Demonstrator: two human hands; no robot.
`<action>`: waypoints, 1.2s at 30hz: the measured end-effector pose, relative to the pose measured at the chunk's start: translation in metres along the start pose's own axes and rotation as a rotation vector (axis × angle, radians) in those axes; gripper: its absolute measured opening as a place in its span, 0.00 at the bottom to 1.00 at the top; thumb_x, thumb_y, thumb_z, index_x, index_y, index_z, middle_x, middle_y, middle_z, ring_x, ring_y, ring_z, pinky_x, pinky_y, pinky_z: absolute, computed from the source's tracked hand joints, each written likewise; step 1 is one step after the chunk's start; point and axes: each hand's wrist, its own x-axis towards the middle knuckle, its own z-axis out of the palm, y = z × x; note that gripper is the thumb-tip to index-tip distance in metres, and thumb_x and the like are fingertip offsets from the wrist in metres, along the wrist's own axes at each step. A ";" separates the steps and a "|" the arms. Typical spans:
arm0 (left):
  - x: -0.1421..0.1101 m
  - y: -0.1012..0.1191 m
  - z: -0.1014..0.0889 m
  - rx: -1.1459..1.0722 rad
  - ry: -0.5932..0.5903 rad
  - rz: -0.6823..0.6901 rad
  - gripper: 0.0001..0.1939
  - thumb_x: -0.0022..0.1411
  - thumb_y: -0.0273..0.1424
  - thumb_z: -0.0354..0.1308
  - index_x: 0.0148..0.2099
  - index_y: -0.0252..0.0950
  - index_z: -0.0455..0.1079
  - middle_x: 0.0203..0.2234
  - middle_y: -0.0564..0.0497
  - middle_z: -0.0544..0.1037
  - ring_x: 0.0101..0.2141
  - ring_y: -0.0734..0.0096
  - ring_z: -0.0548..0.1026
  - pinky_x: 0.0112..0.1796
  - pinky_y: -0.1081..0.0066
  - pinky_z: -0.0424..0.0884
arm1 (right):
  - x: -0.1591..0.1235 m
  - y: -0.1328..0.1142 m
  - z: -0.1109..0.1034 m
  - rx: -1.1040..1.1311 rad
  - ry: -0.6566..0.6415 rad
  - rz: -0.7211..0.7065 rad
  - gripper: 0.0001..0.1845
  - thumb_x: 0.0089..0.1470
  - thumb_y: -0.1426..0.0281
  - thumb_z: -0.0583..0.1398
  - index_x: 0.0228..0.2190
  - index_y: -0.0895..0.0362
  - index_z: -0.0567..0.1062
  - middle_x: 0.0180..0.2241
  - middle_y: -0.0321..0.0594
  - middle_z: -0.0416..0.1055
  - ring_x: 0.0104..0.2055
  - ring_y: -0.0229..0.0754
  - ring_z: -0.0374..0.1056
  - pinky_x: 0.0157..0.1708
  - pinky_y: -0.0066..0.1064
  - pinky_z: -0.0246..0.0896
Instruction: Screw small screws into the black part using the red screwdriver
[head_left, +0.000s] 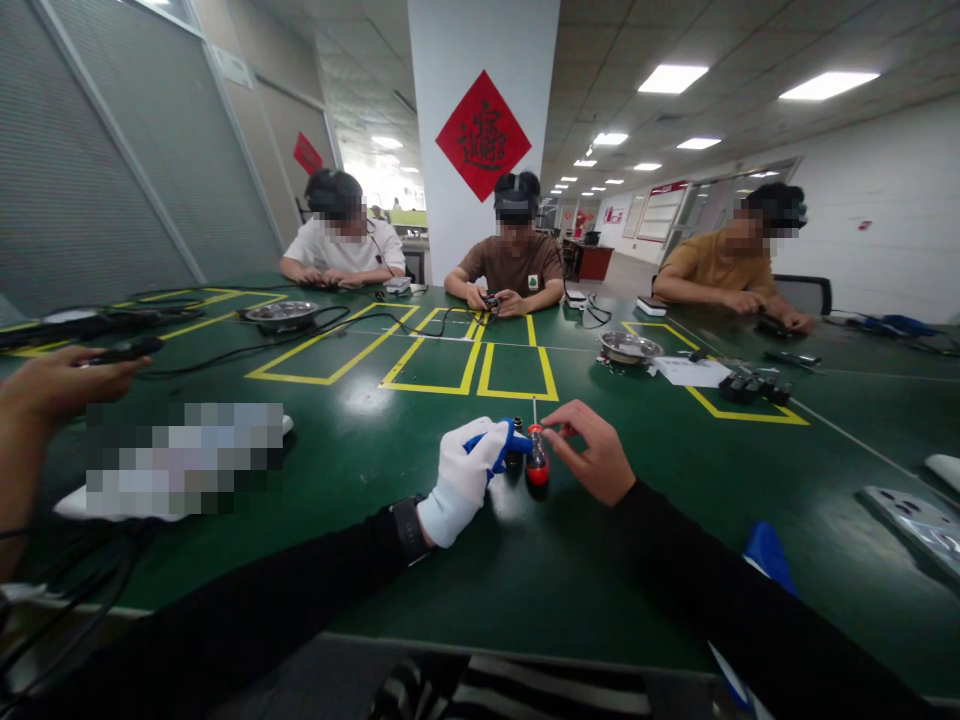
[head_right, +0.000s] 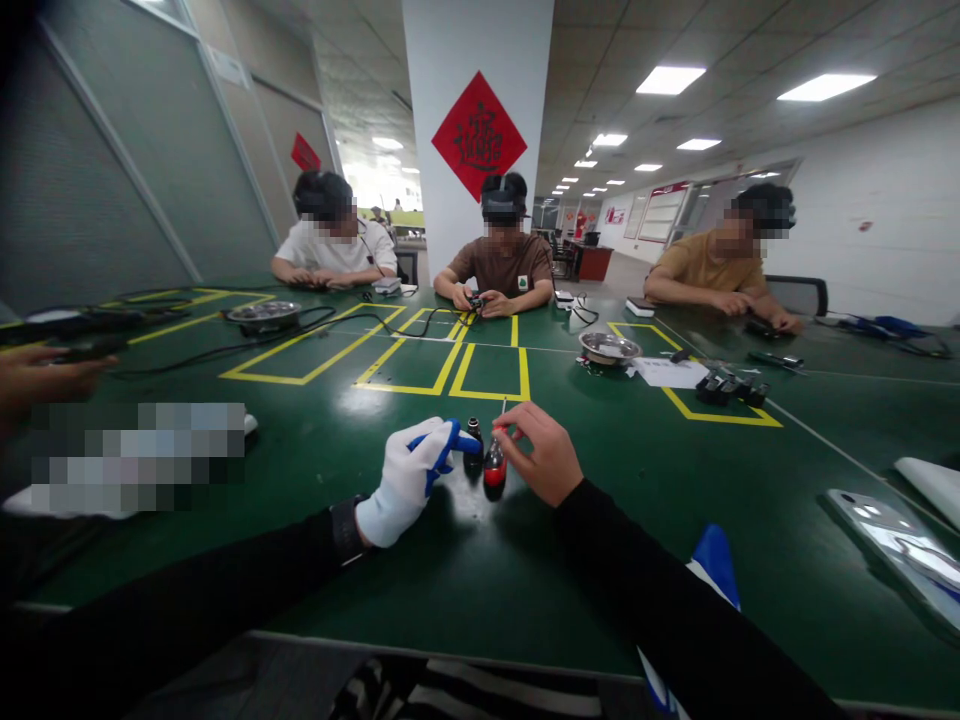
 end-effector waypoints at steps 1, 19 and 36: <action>0.000 -0.001 0.000 -0.002 0.000 -0.002 0.19 0.60 0.40 0.54 0.23 0.32 0.66 0.17 0.56 0.64 0.21 0.78 0.63 0.23 0.75 0.58 | 0.000 -0.007 0.001 0.024 0.020 -0.063 0.05 0.53 0.72 0.59 0.35 0.55 0.72 0.33 0.40 0.69 0.34 0.41 0.66 0.34 0.34 0.64; 0.000 -0.002 0.000 0.226 -0.100 0.292 0.21 0.63 0.36 0.50 0.19 0.34 0.63 0.17 0.55 0.63 0.22 0.76 0.63 0.27 0.73 0.61 | -0.006 -0.028 0.021 0.044 0.242 -0.194 0.10 0.50 0.75 0.62 0.34 0.49 0.75 0.34 0.39 0.72 0.36 0.42 0.68 0.35 0.36 0.66; 0.034 -0.029 -0.022 0.504 -0.413 0.354 0.41 0.51 0.39 0.63 0.64 0.38 0.52 0.59 0.43 0.63 0.57 0.56 0.63 0.58 0.58 0.59 | -0.004 -0.003 0.022 -0.185 0.018 0.088 0.04 0.53 0.69 0.59 0.29 0.54 0.75 0.29 0.38 0.70 0.28 0.39 0.65 0.31 0.31 0.59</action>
